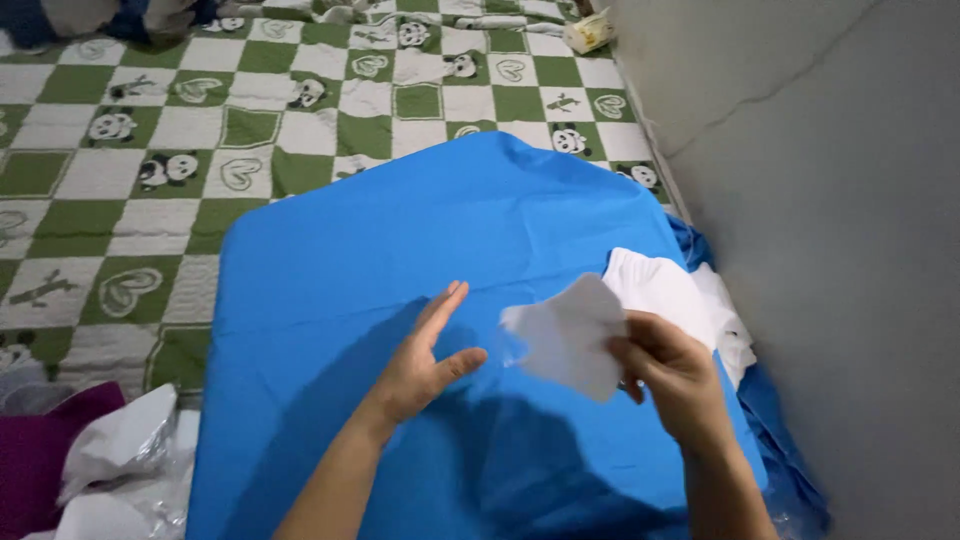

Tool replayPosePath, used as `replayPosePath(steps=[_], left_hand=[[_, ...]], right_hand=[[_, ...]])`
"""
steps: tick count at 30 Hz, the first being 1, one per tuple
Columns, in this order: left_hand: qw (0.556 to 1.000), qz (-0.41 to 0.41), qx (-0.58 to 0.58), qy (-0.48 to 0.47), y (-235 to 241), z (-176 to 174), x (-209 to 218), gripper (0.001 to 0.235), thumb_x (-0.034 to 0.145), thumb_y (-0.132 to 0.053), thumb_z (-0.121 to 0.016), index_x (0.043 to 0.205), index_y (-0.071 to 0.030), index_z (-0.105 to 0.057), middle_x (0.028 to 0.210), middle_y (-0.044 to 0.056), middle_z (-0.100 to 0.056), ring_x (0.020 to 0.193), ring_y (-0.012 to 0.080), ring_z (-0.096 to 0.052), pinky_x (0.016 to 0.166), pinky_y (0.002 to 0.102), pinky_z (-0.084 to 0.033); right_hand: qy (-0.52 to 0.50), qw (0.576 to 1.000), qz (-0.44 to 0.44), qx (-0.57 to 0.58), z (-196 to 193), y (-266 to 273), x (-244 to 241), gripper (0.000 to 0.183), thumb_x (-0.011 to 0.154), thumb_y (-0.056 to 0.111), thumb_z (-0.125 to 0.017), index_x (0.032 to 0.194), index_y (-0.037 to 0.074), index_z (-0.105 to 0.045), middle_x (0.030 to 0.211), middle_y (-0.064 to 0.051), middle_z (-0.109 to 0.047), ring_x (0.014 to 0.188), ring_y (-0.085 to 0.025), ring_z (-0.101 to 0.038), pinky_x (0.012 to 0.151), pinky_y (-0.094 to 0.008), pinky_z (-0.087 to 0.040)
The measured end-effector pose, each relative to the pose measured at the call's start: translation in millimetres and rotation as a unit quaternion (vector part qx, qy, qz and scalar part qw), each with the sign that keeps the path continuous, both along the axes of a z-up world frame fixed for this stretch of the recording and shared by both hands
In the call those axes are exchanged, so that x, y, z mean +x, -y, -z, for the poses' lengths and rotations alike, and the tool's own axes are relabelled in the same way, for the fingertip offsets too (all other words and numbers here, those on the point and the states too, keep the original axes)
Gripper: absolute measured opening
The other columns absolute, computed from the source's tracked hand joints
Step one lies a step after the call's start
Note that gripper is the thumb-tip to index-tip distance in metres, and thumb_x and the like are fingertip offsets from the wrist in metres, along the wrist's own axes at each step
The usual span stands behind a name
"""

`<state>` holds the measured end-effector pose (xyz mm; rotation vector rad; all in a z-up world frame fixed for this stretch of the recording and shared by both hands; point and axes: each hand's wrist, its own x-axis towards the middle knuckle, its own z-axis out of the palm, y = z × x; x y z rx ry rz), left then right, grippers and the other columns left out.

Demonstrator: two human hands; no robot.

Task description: Folding individual white face masks and placing them into clear plastic bags for packaging.

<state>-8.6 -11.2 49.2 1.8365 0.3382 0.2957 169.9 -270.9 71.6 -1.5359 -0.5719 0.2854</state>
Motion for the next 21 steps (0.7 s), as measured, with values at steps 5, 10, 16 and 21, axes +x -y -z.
replayPosePath(steps=[5, 10, 16, 21], left_hand=[[0.995, -0.041, -0.077, -0.047, -8, 22, -1, 0.090, 0.075, -0.033, -0.090, 0.155, -0.024, -0.051, 0.103, 0.008, -0.076, 0.098, 0.0193, -0.067, 0.091, 0.036, -0.054], [0.972, -0.170, 0.147, -0.073, -26, 30, 0, 0.032, 0.086, -0.019, -0.081, 0.118, -0.019, -0.077, 0.085, 0.006, -0.075, 0.081, 0.0229, -0.073, 0.068, 0.034, -0.061], [0.954, -0.131, 0.239, -0.127, -26, 47, 1, 0.024, 0.089, -0.017, -0.076, 0.112, -0.022, -0.075, 0.090, -0.001, -0.066, 0.088, 0.0211, -0.074, 0.073, 0.032, -0.062], [0.946, -0.110, 0.248, -0.175, -19, 20, -2, 0.024, 0.093, -0.012, -0.072, 0.118, -0.014, -0.073, 0.101, 0.007, -0.068, 0.097, 0.0277, -0.074, 0.077, 0.037, -0.064]], right_hand=[[-0.044, 0.992, -0.114, 0.016, 13, -53, -8, 0.040, 0.088, -0.011, -0.068, 0.128, -0.006, -0.065, 0.075, -0.025, -0.070, 0.034, -0.024, -0.052, 0.032, -0.034, -0.042], [0.153, 0.932, -0.070, -0.321, 33, -72, -5, 0.061, 0.096, 0.022, -0.064, 0.155, 0.021, -0.048, 0.091, -0.018, -0.076, 0.086, -0.043, -0.070, 0.081, -0.054, -0.051], [0.463, 0.817, -0.010, -0.344, 85, -74, -3, 0.029, 0.097, 0.030, -0.069, 0.125, 0.035, -0.072, 0.086, -0.001, -0.077, 0.070, -0.022, -0.076, 0.062, -0.033, -0.061], [0.516, 0.781, -0.009, -0.352, 64, -75, -12, 0.019, 0.096, 0.029, -0.070, 0.114, 0.027, -0.075, 0.076, 0.001, -0.071, 0.058, -0.016, -0.071, 0.052, -0.025, -0.057]])
